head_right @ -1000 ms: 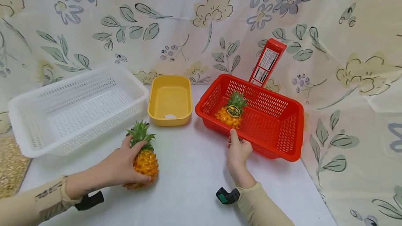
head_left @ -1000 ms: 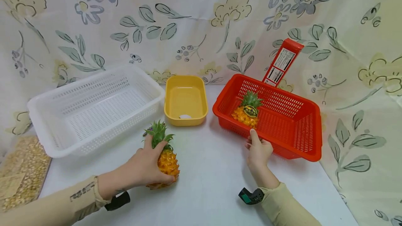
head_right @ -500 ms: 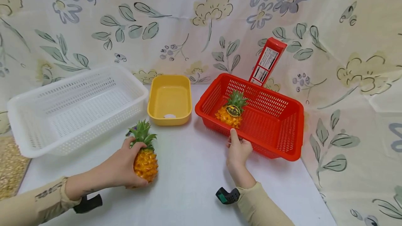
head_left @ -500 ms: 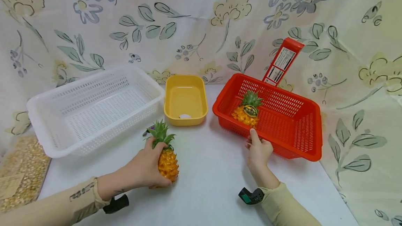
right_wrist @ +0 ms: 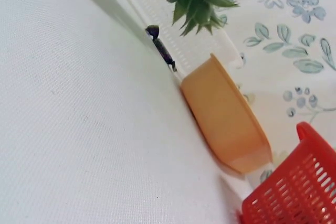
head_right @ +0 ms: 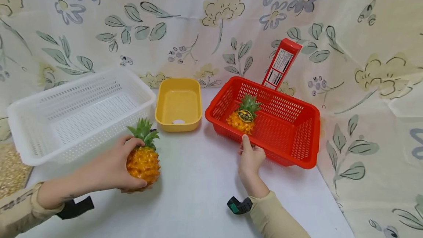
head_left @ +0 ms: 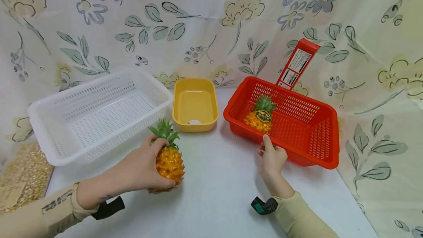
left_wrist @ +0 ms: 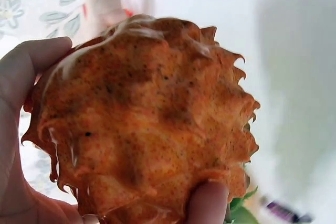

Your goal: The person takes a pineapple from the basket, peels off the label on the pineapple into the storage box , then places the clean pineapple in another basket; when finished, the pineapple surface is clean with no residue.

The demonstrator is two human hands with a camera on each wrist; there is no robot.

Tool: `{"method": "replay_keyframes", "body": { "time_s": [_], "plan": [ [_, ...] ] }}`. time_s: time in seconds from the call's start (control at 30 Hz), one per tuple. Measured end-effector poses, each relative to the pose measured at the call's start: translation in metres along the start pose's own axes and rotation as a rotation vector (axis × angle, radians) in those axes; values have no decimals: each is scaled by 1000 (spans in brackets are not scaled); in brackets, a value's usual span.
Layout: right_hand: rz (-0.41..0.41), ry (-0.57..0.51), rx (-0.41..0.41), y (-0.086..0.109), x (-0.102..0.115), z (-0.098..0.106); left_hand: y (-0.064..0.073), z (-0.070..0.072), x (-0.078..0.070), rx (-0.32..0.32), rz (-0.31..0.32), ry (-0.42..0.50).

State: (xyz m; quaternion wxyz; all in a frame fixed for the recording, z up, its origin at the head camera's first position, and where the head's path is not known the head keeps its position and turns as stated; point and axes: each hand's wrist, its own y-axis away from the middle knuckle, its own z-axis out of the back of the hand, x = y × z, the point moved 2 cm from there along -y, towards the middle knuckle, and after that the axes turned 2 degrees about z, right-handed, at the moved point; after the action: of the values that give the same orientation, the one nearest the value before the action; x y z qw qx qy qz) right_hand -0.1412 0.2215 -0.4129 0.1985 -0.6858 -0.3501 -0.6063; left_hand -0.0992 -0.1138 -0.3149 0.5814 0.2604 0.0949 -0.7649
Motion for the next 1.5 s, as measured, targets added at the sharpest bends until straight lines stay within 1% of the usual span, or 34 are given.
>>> {"method": "replay_keyframes", "body": {
  "time_s": [0.1, 0.17, 0.23, 0.33, 0.5, 0.6, 0.7, 0.8, 0.87, 1.0, 1.1, 1.2, 1.3, 1.4, 1.5],
  "plan": [
    [4, -6, 0, 0, 0, -1, 2, 16, -6, -28, -31, 9],
    [5, -11, -1, 1, 1, -1, 2, 28, -9, -40, -37, 7],
    [3, -7, -2, 1, 1, -1, -1, 41, -11, -50, -37, 10],
    [-1, 8, 1, 2, 2, -1, -8, 61, -10, -76, -26, 9],
    [-11, 16, 7, 2, 2, 0, -31, 91, -1, -129, 6, 43],
    [-13, 17, 11, 2, 3, 0, -48, 103, 7, -154, 29, 62],
    [-15, 24, 11, 2, 3, 1, -64, 112, 17, -174, 52, 63],
    [-15, 28, 8, 2, 3, 1, -80, 121, 29, -186, 74, 50],
    [-15, 28, 9, 2, 3, 1, -89, 126, 36, -182, 85, 40],
    [-17, 24, 8, 2, 2, 0, -107, 135, 49, -143, 92, 30],
    [-21, 20, 5, 1, 2, 1, -120, 139, 59, -115, 106, 10],
    [-25, 23, 3, 1, 1, 1, -129, 137, 70, -97, 141, -13],
    [-25, 39, 4, 0, 1, 1, -136, 133, 80, -78, 186, -26],
    [-25, 37, 0, 0, 1, 1, -140, 128, 89, -52, 227, -1],
    [-22, 33, -3, 0, 1, 1, -142, 125, 95, -40, 250, 12]
  ]
}}
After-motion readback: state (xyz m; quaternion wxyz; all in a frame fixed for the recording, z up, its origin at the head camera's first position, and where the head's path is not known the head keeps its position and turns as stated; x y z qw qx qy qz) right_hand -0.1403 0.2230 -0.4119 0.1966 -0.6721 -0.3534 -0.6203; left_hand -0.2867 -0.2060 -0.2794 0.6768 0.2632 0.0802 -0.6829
